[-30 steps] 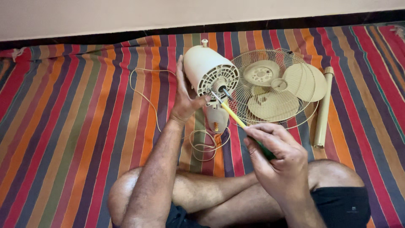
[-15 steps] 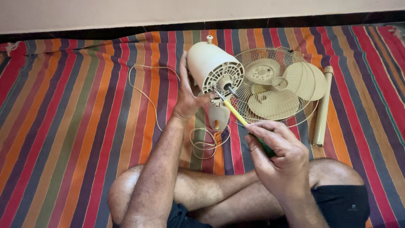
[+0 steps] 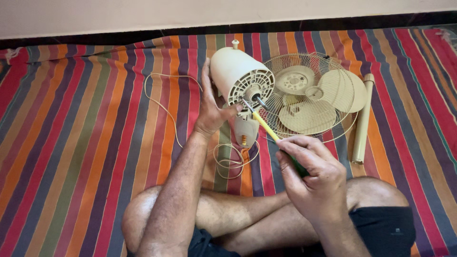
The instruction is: The person sits on a striped mat and works on a disassembled electric fan motor. They hold the motor housing, rotate the shaft by hand, and use a screwdriver to adjust internal components near the shaft. The fan blades and cage lie nearby on the mat.
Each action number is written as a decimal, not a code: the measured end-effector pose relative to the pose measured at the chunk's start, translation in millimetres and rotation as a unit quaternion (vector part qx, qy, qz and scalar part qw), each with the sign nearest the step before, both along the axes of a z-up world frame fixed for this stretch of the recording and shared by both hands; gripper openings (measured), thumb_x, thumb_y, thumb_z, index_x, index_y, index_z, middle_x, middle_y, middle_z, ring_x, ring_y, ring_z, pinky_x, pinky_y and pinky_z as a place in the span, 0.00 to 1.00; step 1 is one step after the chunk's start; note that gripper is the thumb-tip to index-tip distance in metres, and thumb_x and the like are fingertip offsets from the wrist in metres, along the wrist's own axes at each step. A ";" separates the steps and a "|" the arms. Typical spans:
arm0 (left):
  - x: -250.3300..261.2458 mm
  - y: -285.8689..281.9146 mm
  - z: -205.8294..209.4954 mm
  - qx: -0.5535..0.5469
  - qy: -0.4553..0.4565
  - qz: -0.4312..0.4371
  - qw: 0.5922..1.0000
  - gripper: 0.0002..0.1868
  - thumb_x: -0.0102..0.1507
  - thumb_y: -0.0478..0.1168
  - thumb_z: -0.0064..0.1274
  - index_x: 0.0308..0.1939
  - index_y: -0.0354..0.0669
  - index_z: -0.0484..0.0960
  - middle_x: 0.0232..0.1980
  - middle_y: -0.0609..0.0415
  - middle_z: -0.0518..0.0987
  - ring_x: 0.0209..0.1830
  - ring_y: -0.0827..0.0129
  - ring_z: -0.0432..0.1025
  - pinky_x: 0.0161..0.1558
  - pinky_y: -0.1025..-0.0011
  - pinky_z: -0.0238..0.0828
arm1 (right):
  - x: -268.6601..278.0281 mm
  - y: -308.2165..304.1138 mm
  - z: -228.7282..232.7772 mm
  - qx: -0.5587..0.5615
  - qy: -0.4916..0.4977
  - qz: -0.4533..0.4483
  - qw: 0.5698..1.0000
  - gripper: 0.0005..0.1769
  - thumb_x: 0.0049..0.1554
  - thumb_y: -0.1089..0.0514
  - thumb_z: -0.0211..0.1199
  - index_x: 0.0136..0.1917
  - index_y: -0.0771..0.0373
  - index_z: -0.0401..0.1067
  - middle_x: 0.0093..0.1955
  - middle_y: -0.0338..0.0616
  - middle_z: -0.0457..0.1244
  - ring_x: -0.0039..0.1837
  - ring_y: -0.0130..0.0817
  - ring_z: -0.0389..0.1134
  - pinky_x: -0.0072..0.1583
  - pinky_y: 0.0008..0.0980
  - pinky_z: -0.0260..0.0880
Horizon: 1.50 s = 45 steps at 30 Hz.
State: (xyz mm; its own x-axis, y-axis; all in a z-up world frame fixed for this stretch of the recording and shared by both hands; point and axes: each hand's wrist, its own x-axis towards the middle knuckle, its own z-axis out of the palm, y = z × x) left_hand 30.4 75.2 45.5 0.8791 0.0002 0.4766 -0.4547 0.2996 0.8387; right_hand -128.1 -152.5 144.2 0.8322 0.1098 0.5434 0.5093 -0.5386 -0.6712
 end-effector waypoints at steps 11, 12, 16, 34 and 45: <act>1.0 0.1 0.2 0.020 0.008 0.009 1.000 0.74 0.48 0.38 0.72 0.83 0.51 0.29 0.80 0.42 0.54 0.82 0.53 0.56 0.78 0.55 0.59 | -0.7 4.0 0.0 -0.014 -0.023 -0.010 1.000 0.13 0.54 0.68 0.69 0.55 0.65 0.79 0.54 0.47 0.70 0.53 0.33 0.75 0.53 0.28 0.75; 0.5 0.3 -0.7 0.018 0.005 0.008 1.000 0.74 0.48 0.38 0.72 0.83 0.51 0.30 0.80 0.42 0.54 0.82 0.53 0.56 0.79 0.55 0.58 | -2.1 4.1 1.3 -0.025 -0.030 -0.011 0.999 0.13 0.55 0.67 0.69 0.55 0.65 0.78 0.54 0.47 0.70 0.53 0.33 0.75 0.53 0.28 0.75; 0.2 1.2 -1.3 0.017 -0.005 0.007 1.000 0.73 0.49 0.37 0.72 0.83 0.50 0.30 0.81 0.41 0.53 0.83 0.53 0.55 0.82 0.55 0.59 | -3.7 4.5 8.0 -0.059 -0.017 -0.010 0.998 0.13 0.55 0.66 0.68 0.55 0.65 0.78 0.52 0.47 0.71 0.50 0.33 0.75 0.50 0.30 0.75; -2.2 4.8 0.9 0.004 0.005 0.002 1.000 0.73 0.49 0.38 0.72 0.83 0.51 0.31 0.81 0.43 0.53 0.83 0.53 0.54 0.83 0.54 0.58 | 4.6 13.3 6.3 -0.037 0.098 -0.037 0.994 0.14 0.60 0.59 0.66 0.59 0.61 0.77 0.49 0.48 0.72 0.48 0.36 0.77 0.49 0.31 0.74; -2.2 3.6 1.5 -0.001 0.000 -0.005 1.000 0.73 0.49 0.41 0.73 0.83 0.51 0.30 0.80 0.41 0.52 0.83 0.52 0.53 0.83 0.53 0.58 | 2.6 16.9 8.0 -0.064 0.006 -0.055 0.996 0.12 0.56 0.59 0.70 0.54 0.61 0.77 0.50 0.49 0.72 0.50 0.37 0.75 0.49 0.33 0.75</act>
State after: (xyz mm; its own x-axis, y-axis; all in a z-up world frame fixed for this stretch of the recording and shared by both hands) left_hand 28.2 78.7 47.1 0.8791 -0.0069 0.4767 -0.4520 0.3059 0.8379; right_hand -125.5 -135.6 152.2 0.8496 0.0848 0.5206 0.4342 -0.6727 -0.5991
